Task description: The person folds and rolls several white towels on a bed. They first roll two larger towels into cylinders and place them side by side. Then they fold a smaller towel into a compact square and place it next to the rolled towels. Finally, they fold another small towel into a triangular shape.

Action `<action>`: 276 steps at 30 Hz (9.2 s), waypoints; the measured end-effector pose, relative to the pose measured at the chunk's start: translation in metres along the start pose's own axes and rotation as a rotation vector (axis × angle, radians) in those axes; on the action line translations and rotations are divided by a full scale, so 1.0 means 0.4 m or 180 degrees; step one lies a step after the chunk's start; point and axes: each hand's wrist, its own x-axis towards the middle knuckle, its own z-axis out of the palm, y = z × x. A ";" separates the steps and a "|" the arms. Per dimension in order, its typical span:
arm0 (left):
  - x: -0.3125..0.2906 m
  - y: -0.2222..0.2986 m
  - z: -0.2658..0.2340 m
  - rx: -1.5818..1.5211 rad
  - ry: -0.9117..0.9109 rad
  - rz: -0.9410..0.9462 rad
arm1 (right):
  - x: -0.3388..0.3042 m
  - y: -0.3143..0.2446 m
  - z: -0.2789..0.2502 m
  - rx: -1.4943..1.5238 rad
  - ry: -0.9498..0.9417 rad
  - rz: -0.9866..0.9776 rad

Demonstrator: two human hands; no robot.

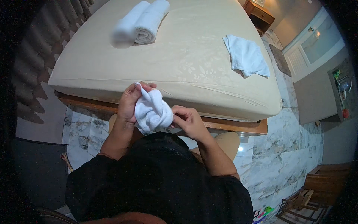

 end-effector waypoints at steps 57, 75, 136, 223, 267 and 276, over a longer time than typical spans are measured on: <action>0.029 -0.121 -0.029 0.1415 0.0392 -0.0383 | 0.133 0.128 0.057 -0.0436 0.1320 -0.1184; 0.034 -0.085 -0.047 0.2025 0.0393 -0.0646 | 0.116 0.068 0.017 -0.2940 0.1793 -0.1877; 0.020 -0.043 -0.096 0.1909 -0.0271 -0.1146 | 0.168 0.131 -0.040 -0.0238 0.0647 0.0601; 0.033 -0.112 -0.105 0.2681 -0.0136 0.0270 | 0.119 0.215 0.006 -0.0133 0.1474 -0.0286; 0.022 -0.160 -0.131 0.2352 0.0327 -0.0179 | 0.095 0.221 -0.067 0.0773 0.0415 0.0503; 0.034 -0.141 -0.122 0.2690 0.0105 -0.0635 | 0.080 0.230 -0.057 0.1178 0.0594 0.0475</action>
